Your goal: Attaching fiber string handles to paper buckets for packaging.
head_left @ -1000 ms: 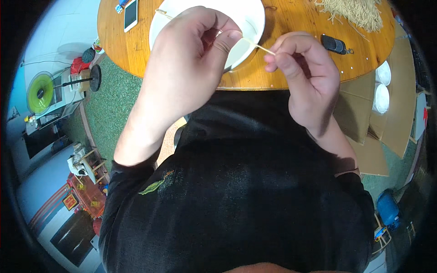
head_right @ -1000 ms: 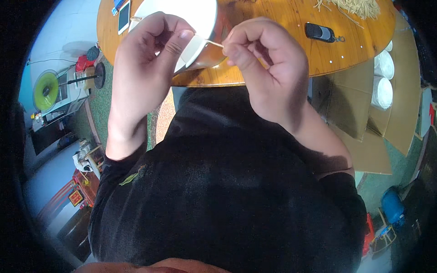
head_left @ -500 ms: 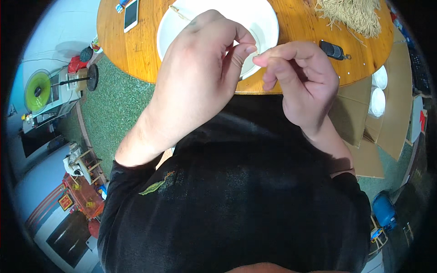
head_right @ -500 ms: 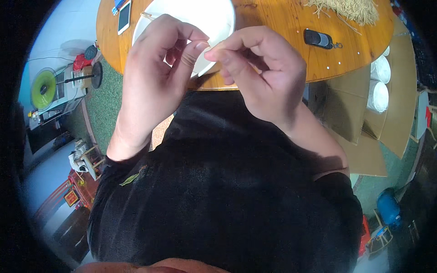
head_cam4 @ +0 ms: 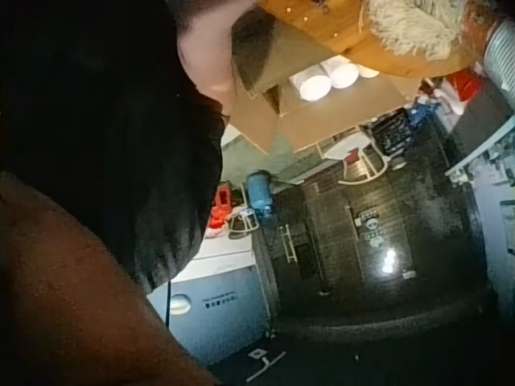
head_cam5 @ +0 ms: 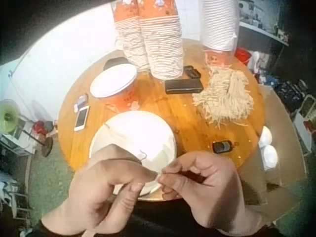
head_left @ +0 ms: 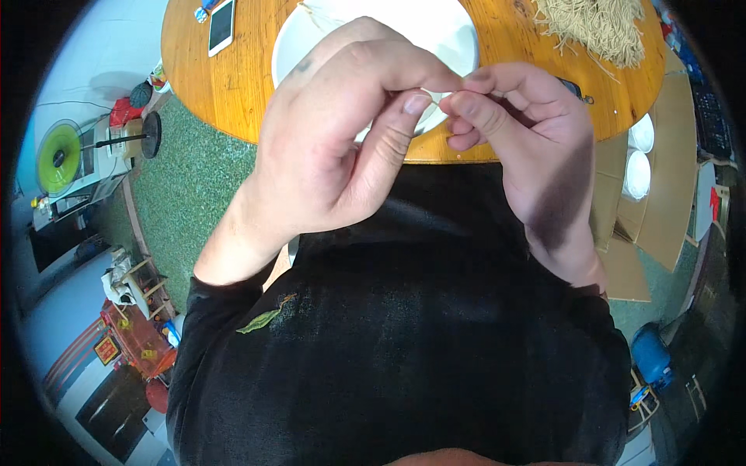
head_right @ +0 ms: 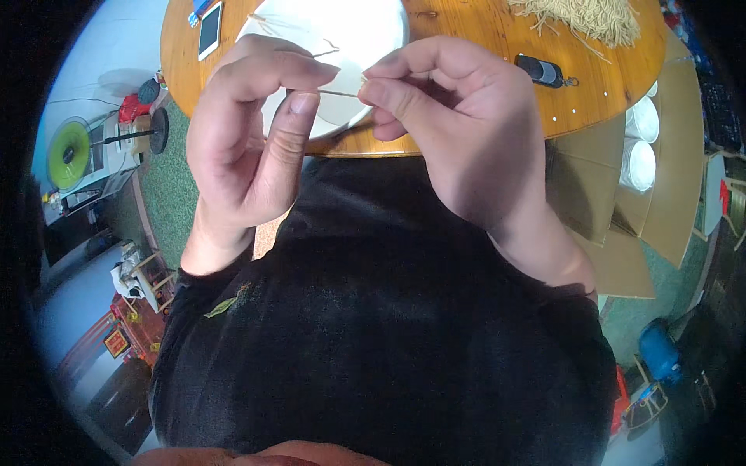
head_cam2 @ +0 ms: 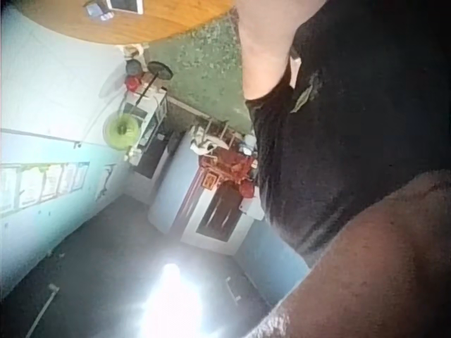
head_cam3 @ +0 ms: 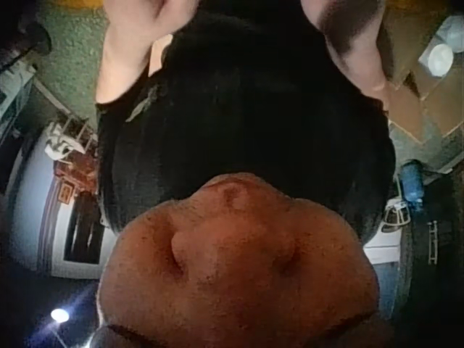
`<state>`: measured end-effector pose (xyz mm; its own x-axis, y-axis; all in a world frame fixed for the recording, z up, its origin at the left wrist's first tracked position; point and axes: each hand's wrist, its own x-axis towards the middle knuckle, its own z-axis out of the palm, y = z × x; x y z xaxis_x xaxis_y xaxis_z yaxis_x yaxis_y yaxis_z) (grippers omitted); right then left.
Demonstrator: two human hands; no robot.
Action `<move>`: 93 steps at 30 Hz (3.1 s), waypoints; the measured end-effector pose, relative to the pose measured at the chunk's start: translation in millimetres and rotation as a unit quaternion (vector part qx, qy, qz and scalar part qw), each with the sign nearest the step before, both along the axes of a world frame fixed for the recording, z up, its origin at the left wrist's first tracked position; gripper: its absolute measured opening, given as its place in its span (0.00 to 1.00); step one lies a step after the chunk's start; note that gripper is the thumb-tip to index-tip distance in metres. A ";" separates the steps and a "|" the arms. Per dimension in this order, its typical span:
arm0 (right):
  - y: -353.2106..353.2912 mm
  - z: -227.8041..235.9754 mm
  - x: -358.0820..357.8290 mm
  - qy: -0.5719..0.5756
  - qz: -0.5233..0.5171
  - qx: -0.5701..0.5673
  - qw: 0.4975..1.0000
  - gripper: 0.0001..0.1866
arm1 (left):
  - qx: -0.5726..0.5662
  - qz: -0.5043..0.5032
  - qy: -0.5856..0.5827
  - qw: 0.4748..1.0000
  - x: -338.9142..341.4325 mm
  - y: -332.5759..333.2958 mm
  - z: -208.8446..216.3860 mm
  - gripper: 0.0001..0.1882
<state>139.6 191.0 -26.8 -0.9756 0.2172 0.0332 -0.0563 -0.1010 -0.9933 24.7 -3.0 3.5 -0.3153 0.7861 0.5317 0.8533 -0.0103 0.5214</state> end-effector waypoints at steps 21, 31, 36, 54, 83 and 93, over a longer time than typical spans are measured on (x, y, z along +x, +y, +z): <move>9.0 -2.3 -9.9 0.053 0.034 0.066 0.996 0.06 | -0.021 0.014 -0.117 0.993 -6.1 7.4 9.5 0.09; 11.3 -16.7 -8.8 0.106 0.026 0.049 0.993 0.04 | -0.101 0.069 -0.186 0.975 1.7 8.0 2.9 0.05; 13.1 -16.6 -7.3 0.095 0.035 0.025 0.995 0.05 | -0.124 0.069 -0.168 0.975 -3.5 11.1 6.0 0.04; 13.8 -20.5 -6.7 0.001 -0.015 -0.037 0.999 0.08 | -0.086 0.087 -0.285 0.951 7.0 13.3 30.7 0.03; 17.4 -43.0 -10.3 0.096 -0.031 -0.128 0.987 0.09 | 0.086 -0.178 -0.114 0.974 -29.0 24.5 -23.1 0.02; 28.9 -11.5 -7.0 0.099 -0.024 0.179 0.978 0.11 | 0.099 -0.178 -0.089 0.975 -19.5 28.1 -8.1 0.02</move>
